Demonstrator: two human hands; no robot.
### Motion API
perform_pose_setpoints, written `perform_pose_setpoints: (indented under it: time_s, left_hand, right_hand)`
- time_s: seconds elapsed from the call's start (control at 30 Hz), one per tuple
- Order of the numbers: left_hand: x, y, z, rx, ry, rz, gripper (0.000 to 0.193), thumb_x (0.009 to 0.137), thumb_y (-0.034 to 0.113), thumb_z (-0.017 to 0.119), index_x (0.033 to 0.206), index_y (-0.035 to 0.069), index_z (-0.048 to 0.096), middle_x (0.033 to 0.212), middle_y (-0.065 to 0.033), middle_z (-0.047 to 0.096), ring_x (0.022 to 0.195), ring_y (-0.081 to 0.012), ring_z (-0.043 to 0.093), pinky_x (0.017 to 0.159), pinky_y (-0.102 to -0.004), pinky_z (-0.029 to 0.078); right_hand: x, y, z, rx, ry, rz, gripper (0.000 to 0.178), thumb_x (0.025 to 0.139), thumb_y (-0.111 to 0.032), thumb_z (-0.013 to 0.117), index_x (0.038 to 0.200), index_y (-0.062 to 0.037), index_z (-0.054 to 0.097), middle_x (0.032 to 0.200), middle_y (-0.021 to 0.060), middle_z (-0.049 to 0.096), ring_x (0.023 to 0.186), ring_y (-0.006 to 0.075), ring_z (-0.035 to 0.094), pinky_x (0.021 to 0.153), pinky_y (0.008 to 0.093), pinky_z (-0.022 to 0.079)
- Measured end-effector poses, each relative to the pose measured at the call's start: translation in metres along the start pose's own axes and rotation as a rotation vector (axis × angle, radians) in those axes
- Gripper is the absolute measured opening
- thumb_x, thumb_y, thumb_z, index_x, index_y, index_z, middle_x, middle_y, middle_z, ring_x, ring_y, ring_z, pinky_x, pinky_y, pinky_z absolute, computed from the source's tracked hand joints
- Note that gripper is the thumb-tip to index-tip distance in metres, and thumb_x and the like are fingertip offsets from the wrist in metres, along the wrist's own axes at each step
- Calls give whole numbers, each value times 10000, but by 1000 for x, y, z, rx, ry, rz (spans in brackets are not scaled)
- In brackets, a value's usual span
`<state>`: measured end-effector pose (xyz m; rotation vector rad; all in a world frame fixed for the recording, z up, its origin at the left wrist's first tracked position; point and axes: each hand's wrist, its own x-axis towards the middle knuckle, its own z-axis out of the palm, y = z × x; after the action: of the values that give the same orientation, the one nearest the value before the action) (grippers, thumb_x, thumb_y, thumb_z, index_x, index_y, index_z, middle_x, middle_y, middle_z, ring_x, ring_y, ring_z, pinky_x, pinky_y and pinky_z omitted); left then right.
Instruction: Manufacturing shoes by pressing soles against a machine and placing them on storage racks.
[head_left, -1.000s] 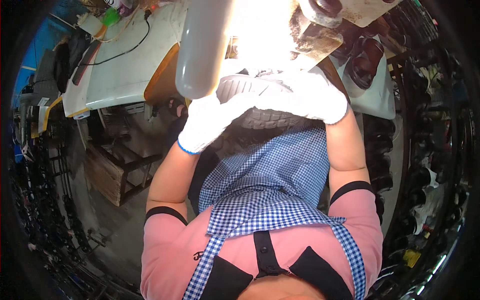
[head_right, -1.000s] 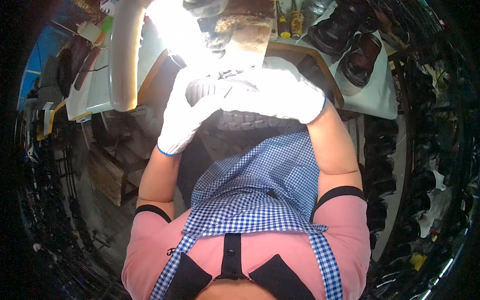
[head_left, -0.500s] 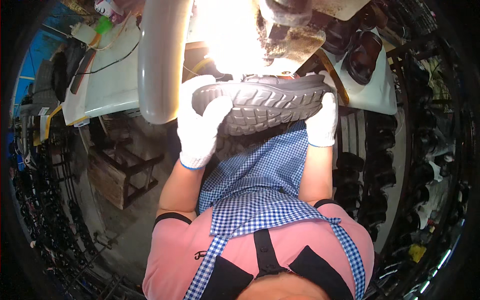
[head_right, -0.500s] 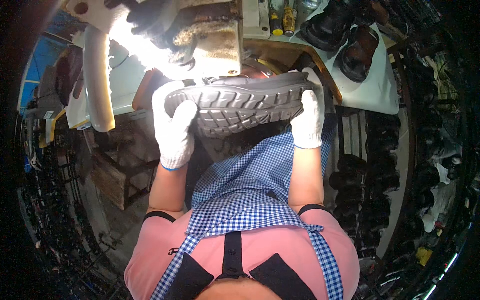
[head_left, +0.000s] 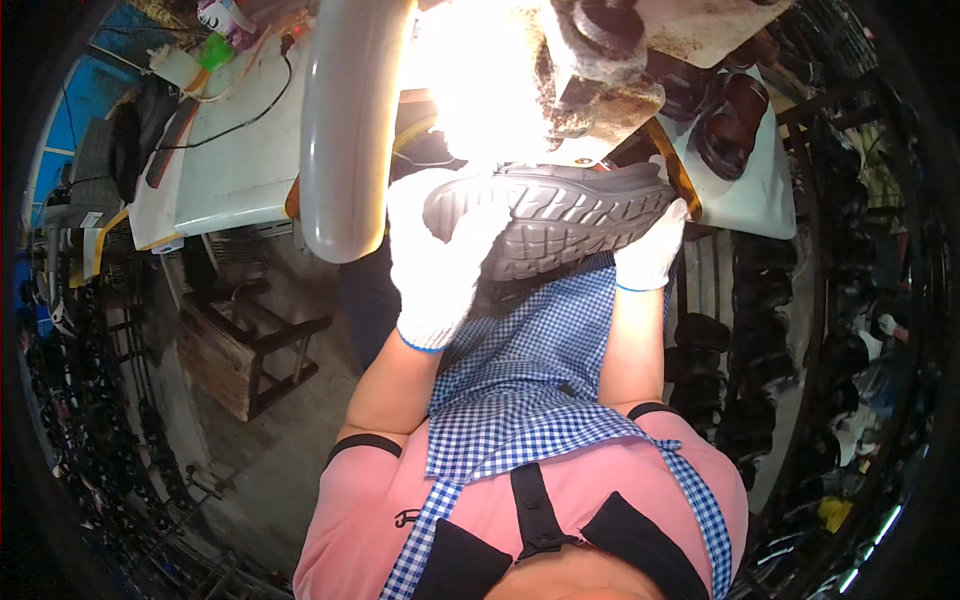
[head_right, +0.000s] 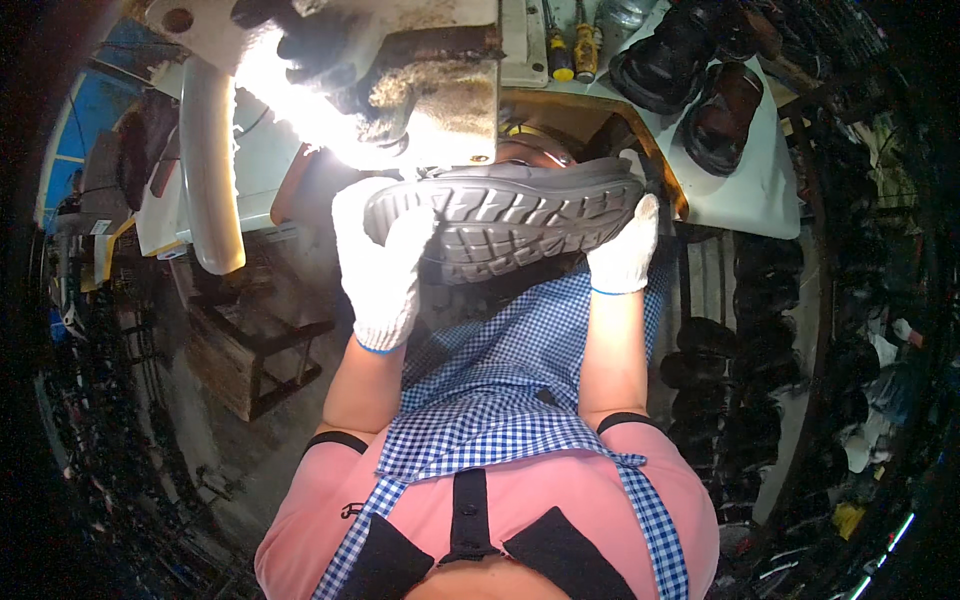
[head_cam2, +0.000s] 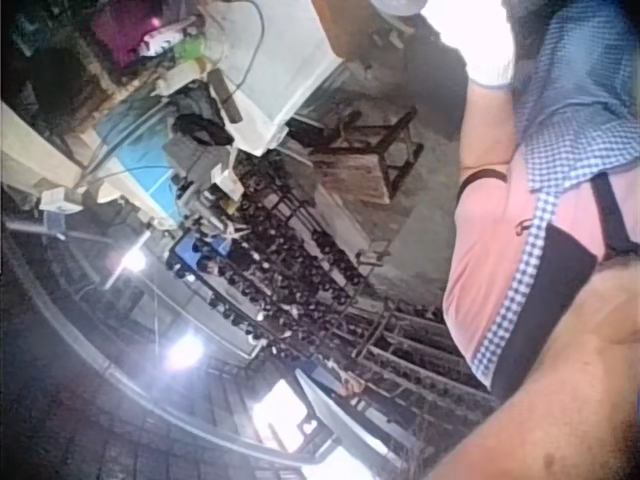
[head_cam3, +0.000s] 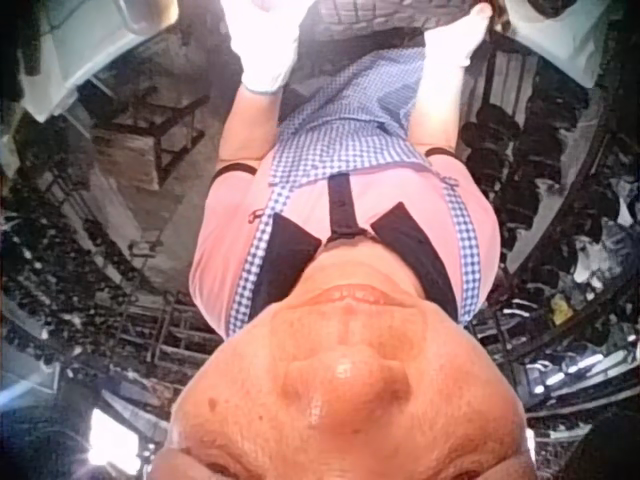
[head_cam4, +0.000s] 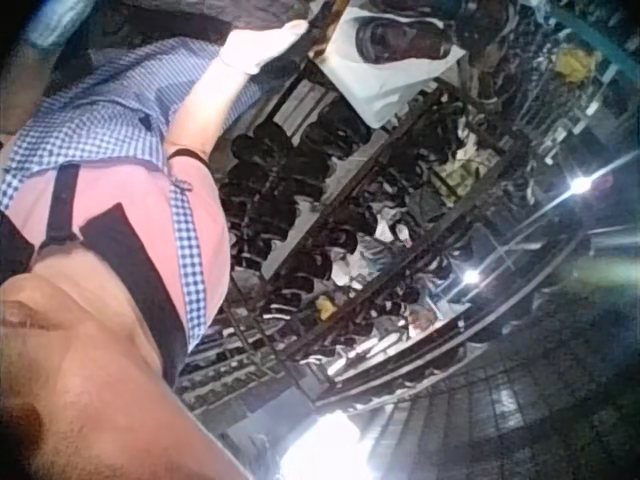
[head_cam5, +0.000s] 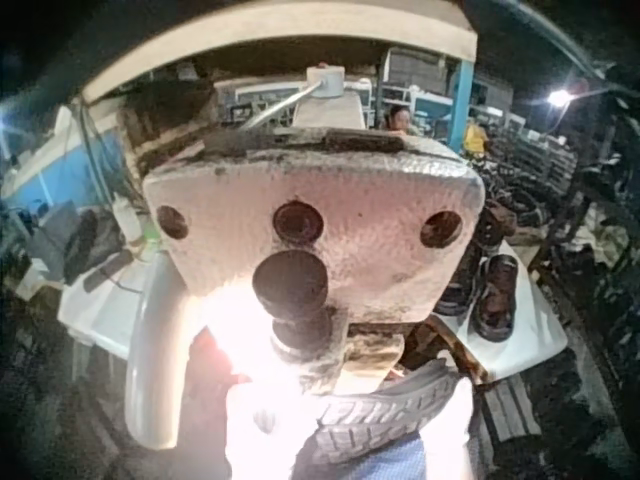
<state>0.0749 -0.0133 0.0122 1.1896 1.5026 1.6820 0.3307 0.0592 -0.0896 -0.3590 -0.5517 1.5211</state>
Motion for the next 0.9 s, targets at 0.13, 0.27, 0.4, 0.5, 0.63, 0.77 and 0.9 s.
perform_pose_setpoints:
  time_s: [0.13, 0.27, 0.4, 0.5, 0.63, 0.77, 0.9]
  left_hand:
    - [4, 0, -6, -37, 28, 11, 390, 811, 125, 774, 1142, 5, 605, 1088, -111, 635, 1012, -220, 608, 941, -351, 477]
    - [1, -4, -10, -152, 54, -51, 331, 843, 97, 722, 1135, 2, 599, 1074, -106, 638, 993, -194, 602, 927, -335, 480]
    - [-1, -12, -12, -350, 51, -93, 352, 976, 221, 605, 1245, 15, 511, 1170, -128, 605, 1063, -218, 611, 953, -364, 508]
    - [-3, -17, -12, -571, 110, -193, 323, 1020, 223, 539, 1258, 7, 512, 1200, -152, 617, 1059, -251, 647, 934, -399, 552]
    - [-5, -20, -13, -717, 132, -297, 303, 1004, 126, 545, 1287, 28, 504, 1188, -82, 593, 1070, -198, 604, 943, -358, 516]
    - [0, -29, -22, -718, 123, -317, 321, 1008, 186, 551, 1285, 25, 518, 1180, -90, 602, 1056, -201, 606, 929, -357, 518]
    - [28, -45, -49, -605, 42, -330, 407, 1047, 278, 495, 1368, 28, 502, 1311, -129, 592, 1186, -264, 594, 1011, -435, 511]
  right_hand:
    - [-2, 1, 16, 37, 69, -11, 788, 858, -502, 719, 1469, -93, 435, 1411, 154, 545, 1259, 349, 555, 1057, 556, 465]
    - [-6, 8, 36, 47, 99, -13, 924, 780, -595, 753, 1483, -100, 414, 1442, 137, 520, 1291, 350, 527, 1078, 569, 441]
    - [-5, 17, 53, 79, -197, -85, 989, 769, -657, 715, 1512, -106, 362, 1505, 126, 454, 1368, 337, 454, 1141, 569, 364]
    - [3, 10, 57, -205, -323, 16, 820, 940, -609, 488, 1550, -104, 276, 1565, 145, 360, 1418, 325, 383, 1183, 520, 306]
    - [6, -6, 53, -540, -366, 109, 731, 940, -510, 533, 1522, -112, 341, 1549, 126, 393, 1411, 316, 397, 1182, 513, 305]
    - [-14, 5, 55, -767, -462, 35, 649, 939, -412, 578, 1493, -121, 406, 1532, 107, 426, 1404, 308, 411, 1180, 506, 305]
    - [-43, 32, 76, -972, -535, -117, 578, 939, -314, 623, 1465, -129, 472, 1516, 88, 459, 1397, 299, 425, 1178, 499, 305]
